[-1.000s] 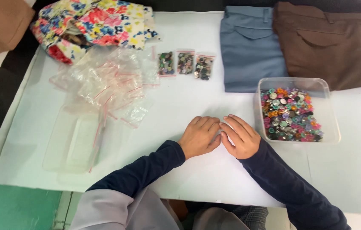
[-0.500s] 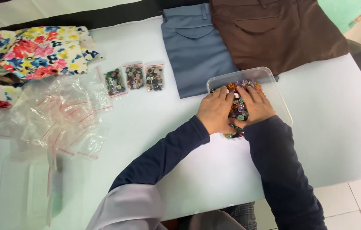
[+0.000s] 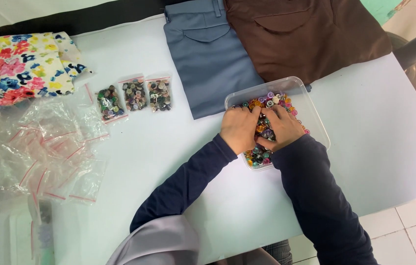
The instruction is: Sorting colorful buttons from a container and placing them into small plastic bags
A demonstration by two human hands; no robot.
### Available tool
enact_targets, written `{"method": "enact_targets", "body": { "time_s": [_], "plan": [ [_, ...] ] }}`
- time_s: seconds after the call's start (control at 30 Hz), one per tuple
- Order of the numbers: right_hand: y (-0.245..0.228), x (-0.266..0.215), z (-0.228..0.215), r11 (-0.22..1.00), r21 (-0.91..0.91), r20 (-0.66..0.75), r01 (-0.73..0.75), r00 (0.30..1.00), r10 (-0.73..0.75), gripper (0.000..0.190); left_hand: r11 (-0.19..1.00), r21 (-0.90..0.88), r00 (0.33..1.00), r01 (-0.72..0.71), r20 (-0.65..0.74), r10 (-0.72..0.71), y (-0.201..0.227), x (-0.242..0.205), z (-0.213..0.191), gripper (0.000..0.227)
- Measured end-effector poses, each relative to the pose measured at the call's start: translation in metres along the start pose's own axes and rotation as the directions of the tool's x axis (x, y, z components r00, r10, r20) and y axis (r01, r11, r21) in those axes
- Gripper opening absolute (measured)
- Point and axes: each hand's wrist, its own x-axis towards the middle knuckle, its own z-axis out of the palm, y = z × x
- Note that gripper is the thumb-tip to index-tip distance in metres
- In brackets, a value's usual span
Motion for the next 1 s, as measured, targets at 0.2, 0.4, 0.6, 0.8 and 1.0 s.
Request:
{"method": "enact_targets", "body": {
  "time_s": [0.2,0.4,0.6,0.8,1.0],
  "plan": [
    [0.021,0.004,0.012,0.997,0.057,0.058,-0.047,0.997,0.043,0.063,0.967,-0.253,0.997,-0.027,-0.07,0.01,-0.011,-0.003,-0.018,0.045],
    [0.004,-0.001,-0.011,0.987,0.16,-0.213,0.028,0.977,0.007,0.048,0.935,-0.348,0.993,-0.068,-0.111,0.031,-0.017,-0.01,-0.044,0.042],
    [-0.021,-0.001,-0.049,0.931,0.252,-0.565,0.265,0.821,-0.081,0.028,0.868,-0.47,0.97,-0.161,-0.237,0.052,-0.021,-0.017,-0.056,0.039],
    [-0.026,-0.002,-0.06,0.894,0.357,-0.531,0.269,0.846,-0.043,0.022,0.82,-0.559,0.96,-0.128,-0.278,-0.04,-0.019,-0.028,-0.077,0.053],
    [-0.019,-0.005,-0.072,0.872,0.411,-0.458,0.266,0.887,-0.055,0.054,0.849,-0.497,0.968,-0.179,-0.243,0.062,-0.022,-0.022,-0.058,0.053]
  ]
}}
